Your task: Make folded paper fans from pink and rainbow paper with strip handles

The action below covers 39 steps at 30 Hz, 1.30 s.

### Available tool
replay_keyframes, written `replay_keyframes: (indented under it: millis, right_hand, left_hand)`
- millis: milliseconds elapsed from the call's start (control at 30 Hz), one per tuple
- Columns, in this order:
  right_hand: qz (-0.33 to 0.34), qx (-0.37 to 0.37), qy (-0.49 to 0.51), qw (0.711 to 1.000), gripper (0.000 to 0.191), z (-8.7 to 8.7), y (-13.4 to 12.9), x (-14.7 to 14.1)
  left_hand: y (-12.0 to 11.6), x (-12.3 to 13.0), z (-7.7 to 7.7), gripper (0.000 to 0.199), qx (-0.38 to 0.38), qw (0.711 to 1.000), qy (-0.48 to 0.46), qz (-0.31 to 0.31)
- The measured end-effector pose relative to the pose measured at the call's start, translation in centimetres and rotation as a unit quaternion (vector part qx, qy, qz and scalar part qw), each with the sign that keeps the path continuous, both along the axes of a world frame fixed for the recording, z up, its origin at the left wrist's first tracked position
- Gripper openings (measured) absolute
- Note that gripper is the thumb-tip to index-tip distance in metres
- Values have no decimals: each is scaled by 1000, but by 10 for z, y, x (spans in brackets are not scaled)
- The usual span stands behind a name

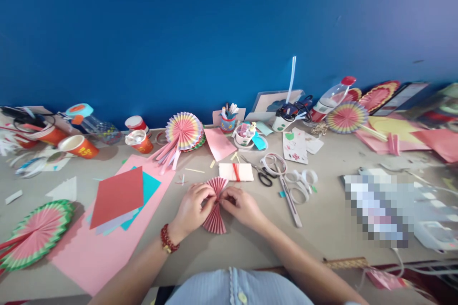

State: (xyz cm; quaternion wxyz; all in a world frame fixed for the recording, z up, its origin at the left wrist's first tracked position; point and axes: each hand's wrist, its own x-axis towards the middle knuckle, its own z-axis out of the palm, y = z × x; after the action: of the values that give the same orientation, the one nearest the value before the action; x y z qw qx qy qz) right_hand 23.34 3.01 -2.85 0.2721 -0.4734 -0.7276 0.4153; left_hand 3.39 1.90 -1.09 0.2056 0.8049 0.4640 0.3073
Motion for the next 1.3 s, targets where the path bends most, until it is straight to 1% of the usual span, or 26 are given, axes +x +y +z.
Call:
replay_keyframes:
  millis: [200, 333, 433, 567, 667, 700, 800, 833, 1033, 1167, 1200, 1233, 1300]
  right_hand:
    - [-2, -1, -5, 1000, 9, 2, 0, 0]
    - [0, -4, 0, 1000, 8, 0, 0, 0]
    - [1, -4, 5, 1000, 8, -2, 0, 0]
    - [0, -1, 17, 1000, 9, -2, 1, 2]
    - [-7, 2, 30, 1000, 8, 0, -1, 5]
    - [-10, 4, 34, 999, 11, 1, -1, 6]
    - [-20, 7, 37, 999, 28, 1, -3, 6]
    - [-21, 8, 36, 999, 30, 1, -3, 6]
    - [-15, 12, 32, 999, 18, 1, -2, 4]
    - [-10, 17, 27, 999, 10, 2, -1, 4]
    - [-10, 18, 25, 999, 7, 2, -1, 5]
    - [-11, 20, 23, 999, 7, 3, -1, 5]
    - [-14, 23, 15, 1000, 13, 2, -1, 6]
  left_hand:
    - [1, -3, 3, 12, -37, 999, -30, -8]
    - [1, -5, 5, 12, -50, 998, -23, -28]
    - [3, -5, 4, 3, -52, 998, -10, -39]
    - [4, -5, 2, 5, -51, 997, 2, -53]
    - [3, -6, 5, 5, -31, 998, 19, -52]
    - [3, -7, 6, 7, -22, 998, 31, -51]
    - [2, -6, 11, 8, -3, 996, 74, -45]
    - [2, -5, 11, 8, -1, 996, 84, -41]
    - [-1, 1, 6, 15, 7, 993, 117, -3]
    - [-2, 5, 3, 6, 9, 994, 109, 6]
    - [-2, 5, 3, 6, 6, 995, 101, 4]
    - [-2, 5, 4, 8, 2, 996, 93, 3]
    - [-1, 4, 6, 10, -6, 997, 73, 4]
